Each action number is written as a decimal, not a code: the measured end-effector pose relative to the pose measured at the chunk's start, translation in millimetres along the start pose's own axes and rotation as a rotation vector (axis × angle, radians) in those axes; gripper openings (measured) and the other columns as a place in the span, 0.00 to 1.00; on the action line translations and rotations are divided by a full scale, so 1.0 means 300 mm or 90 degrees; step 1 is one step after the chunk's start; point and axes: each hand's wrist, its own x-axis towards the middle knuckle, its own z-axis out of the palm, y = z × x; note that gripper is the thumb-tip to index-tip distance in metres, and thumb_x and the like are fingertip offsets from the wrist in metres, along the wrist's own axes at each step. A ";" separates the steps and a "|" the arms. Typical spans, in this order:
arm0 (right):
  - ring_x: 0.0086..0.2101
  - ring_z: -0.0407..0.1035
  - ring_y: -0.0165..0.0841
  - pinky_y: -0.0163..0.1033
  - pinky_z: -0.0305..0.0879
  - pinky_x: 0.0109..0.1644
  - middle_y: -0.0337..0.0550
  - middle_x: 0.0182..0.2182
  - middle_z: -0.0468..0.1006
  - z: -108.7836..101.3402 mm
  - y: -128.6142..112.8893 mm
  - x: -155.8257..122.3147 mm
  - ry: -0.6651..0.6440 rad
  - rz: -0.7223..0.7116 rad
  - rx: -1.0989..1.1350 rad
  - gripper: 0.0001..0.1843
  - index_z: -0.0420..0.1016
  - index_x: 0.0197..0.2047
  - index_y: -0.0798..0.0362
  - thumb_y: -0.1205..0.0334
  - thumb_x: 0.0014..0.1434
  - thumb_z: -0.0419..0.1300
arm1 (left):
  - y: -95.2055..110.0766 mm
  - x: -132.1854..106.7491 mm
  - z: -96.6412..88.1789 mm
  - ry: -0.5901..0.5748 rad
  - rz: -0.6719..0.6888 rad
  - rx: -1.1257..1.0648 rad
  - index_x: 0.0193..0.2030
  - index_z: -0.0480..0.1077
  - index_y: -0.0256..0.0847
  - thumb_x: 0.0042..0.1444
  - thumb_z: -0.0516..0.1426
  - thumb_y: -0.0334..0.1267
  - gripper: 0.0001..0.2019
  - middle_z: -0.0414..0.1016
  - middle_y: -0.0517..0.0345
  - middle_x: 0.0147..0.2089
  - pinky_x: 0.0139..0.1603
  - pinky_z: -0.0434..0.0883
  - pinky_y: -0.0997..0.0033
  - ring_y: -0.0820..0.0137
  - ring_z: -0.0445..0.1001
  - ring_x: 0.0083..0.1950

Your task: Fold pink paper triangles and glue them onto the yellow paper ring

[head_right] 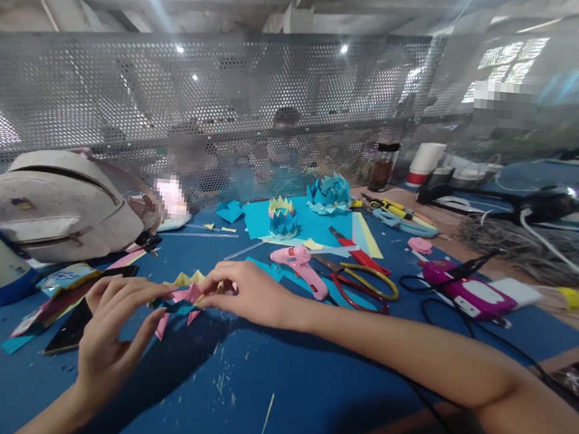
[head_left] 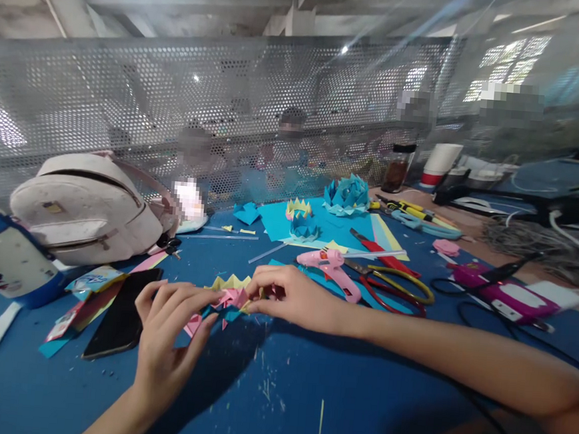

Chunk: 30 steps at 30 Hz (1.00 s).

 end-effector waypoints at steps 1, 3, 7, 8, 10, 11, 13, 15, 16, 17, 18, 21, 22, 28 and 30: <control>0.31 0.64 0.26 0.33 0.59 0.34 0.39 0.33 0.76 0.001 0.003 0.004 -0.008 0.017 0.034 0.06 0.80 0.40 0.56 0.62 0.61 0.66 | 0.000 0.000 0.000 -0.010 -0.018 -0.024 0.49 0.72 0.48 0.65 0.55 0.33 0.09 0.80 0.57 0.41 0.53 0.57 0.53 0.61 0.73 0.44; 0.30 0.63 0.26 0.32 0.58 0.33 0.37 0.31 0.75 0.002 0.010 0.010 -0.017 0.036 0.085 0.05 0.79 0.38 0.57 0.63 0.60 0.66 | 0.000 -0.001 0.001 -0.014 -0.040 -0.052 0.49 0.71 0.48 0.65 0.54 0.32 0.09 0.79 0.57 0.41 0.53 0.56 0.53 0.61 0.73 0.44; 0.30 0.61 0.26 0.33 0.56 0.33 0.36 0.29 0.73 0.004 0.023 0.017 -0.031 0.043 0.136 0.06 0.77 0.34 0.57 0.63 0.59 0.66 | -0.001 -0.002 0.007 -0.013 -0.051 -0.069 0.48 0.72 0.48 0.64 0.55 0.32 0.09 0.79 0.59 0.41 0.53 0.56 0.54 0.62 0.73 0.42; 0.30 0.60 0.26 0.33 0.55 0.33 0.35 0.29 0.73 0.004 0.025 0.018 -0.036 0.043 0.143 0.06 0.77 0.34 0.57 0.63 0.59 0.66 | -0.001 -0.003 0.007 -0.015 -0.054 -0.071 0.48 0.72 0.48 0.64 0.55 0.32 0.09 0.79 0.59 0.41 0.53 0.56 0.54 0.62 0.74 0.42; 0.29 0.60 0.25 0.32 0.55 0.32 0.35 0.29 0.72 0.003 0.025 0.018 -0.042 0.047 0.150 0.07 0.77 0.34 0.57 0.62 0.59 0.66 | -0.002 -0.005 0.008 -0.021 -0.066 -0.078 0.48 0.72 0.49 0.64 0.55 0.33 0.09 0.79 0.60 0.41 0.54 0.57 0.54 0.63 0.74 0.42; 0.29 0.60 0.25 0.32 0.54 0.32 0.35 0.28 0.72 0.002 0.024 0.017 -0.046 0.050 0.151 0.07 0.77 0.33 0.57 0.62 0.59 0.66 | -0.003 -0.007 0.009 -0.030 -0.074 -0.083 0.48 0.72 0.49 0.64 0.55 0.33 0.09 0.79 0.60 0.40 0.54 0.57 0.54 0.63 0.74 0.41; 0.29 0.59 0.25 0.32 0.54 0.32 0.34 0.28 0.71 0.001 0.019 0.016 -0.054 0.057 0.150 0.06 0.77 0.33 0.56 0.62 0.60 0.65 | -0.007 -0.011 0.014 -0.058 -0.093 -0.099 0.48 0.73 0.50 0.64 0.55 0.35 0.09 0.80 0.61 0.40 0.54 0.58 0.54 0.64 0.75 0.39; 0.28 0.59 0.25 0.32 0.54 0.31 0.34 0.28 0.71 0.002 0.014 0.014 -0.059 0.069 0.149 0.05 0.77 0.33 0.56 0.63 0.60 0.64 | -0.013 -0.015 0.022 -0.087 -0.121 -0.124 0.47 0.75 0.50 0.64 0.55 0.36 0.08 0.80 0.61 0.38 0.54 0.62 0.56 0.66 0.75 0.37; 0.28 0.59 0.25 0.31 0.54 0.31 0.35 0.28 0.71 0.003 0.012 0.013 -0.060 0.073 0.147 0.05 0.77 0.34 0.56 0.64 0.61 0.63 | -0.017 -0.017 0.027 -0.101 -0.136 -0.138 0.45 0.75 0.50 0.64 0.56 0.37 0.08 0.81 0.62 0.37 0.53 0.64 0.56 0.66 0.75 0.36; 0.28 0.59 0.25 0.31 0.54 0.31 0.35 0.28 0.71 0.005 0.012 0.012 -0.060 0.074 0.142 0.05 0.77 0.34 0.55 0.64 0.61 0.62 | -0.021 -0.020 0.032 -0.112 -0.152 -0.150 0.44 0.76 0.50 0.63 0.56 0.38 0.07 0.81 0.62 0.37 0.52 0.66 0.56 0.65 0.76 0.37; 0.28 0.59 0.25 0.31 0.54 0.30 0.35 0.28 0.71 0.006 0.012 0.011 -0.060 0.072 0.132 0.05 0.77 0.34 0.55 0.65 0.62 0.61 | -0.024 -0.022 0.037 -0.123 -0.170 -0.163 0.43 0.77 0.50 0.63 0.57 0.39 0.07 0.82 0.61 0.36 0.52 0.68 0.56 0.65 0.76 0.37; 0.29 0.59 0.25 0.31 0.55 0.31 0.35 0.28 0.71 0.010 0.017 0.008 -0.058 0.051 0.093 0.05 0.75 0.33 0.56 0.67 0.62 0.60 | -0.032 -0.026 0.051 -0.144 -0.215 -0.197 0.38 0.78 0.48 0.60 0.59 0.41 0.06 0.82 0.59 0.36 0.52 0.70 0.56 0.63 0.78 0.40; 0.29 0.58 0.25 0.31 0.55 0.31 0.35 0.28 0.71 0.011 0.018 0.006 -0.058 0.045 0.082 0.05 0.75 0.33 0.56 0.67 0.62 0.60 | -0.034 -0.027 0.055 -0.146 -0.228 -0.207 0.36 0.78 0.47 0.60 0.60 0.41 0.05 0.82 0.59 0.35 0.51 0.71 0.56 0.62 0.78 0.40; 0.29 0.60 0.25 0.31 0.56 0.32 0.35 0.30 0.72 0.012 0.017 0.000 -0.049 0.042 0.050 0.03 0.76 0.37 0.56 0.65 0.61 0.63 | -0.023 -0.028 0.060 -0.179 -0.280 -0.237 0.34 0.78 0.46 0.57 0.62 0.42 0.05 0.81 0.57 0.34 0.42 0.74 0.60 0.62 0.77 0.38; 0.29 0.60 0.25 0.31 0.57 0.32 0.35 0.30 0.73 0.012 0.017 0.000 -0.043 0.045 0.044 0.03 0.76 0.37 0.56 0.65 0.61 0.64 | -0.009 -0.025 0.059 -0.164 -0.303 -0.258 0.33 0.78 0.45 0.56 0.62 0.41 0.04 0.80 0.57 0.33 0.40 0.74 0.62 0.63 0.77 0.37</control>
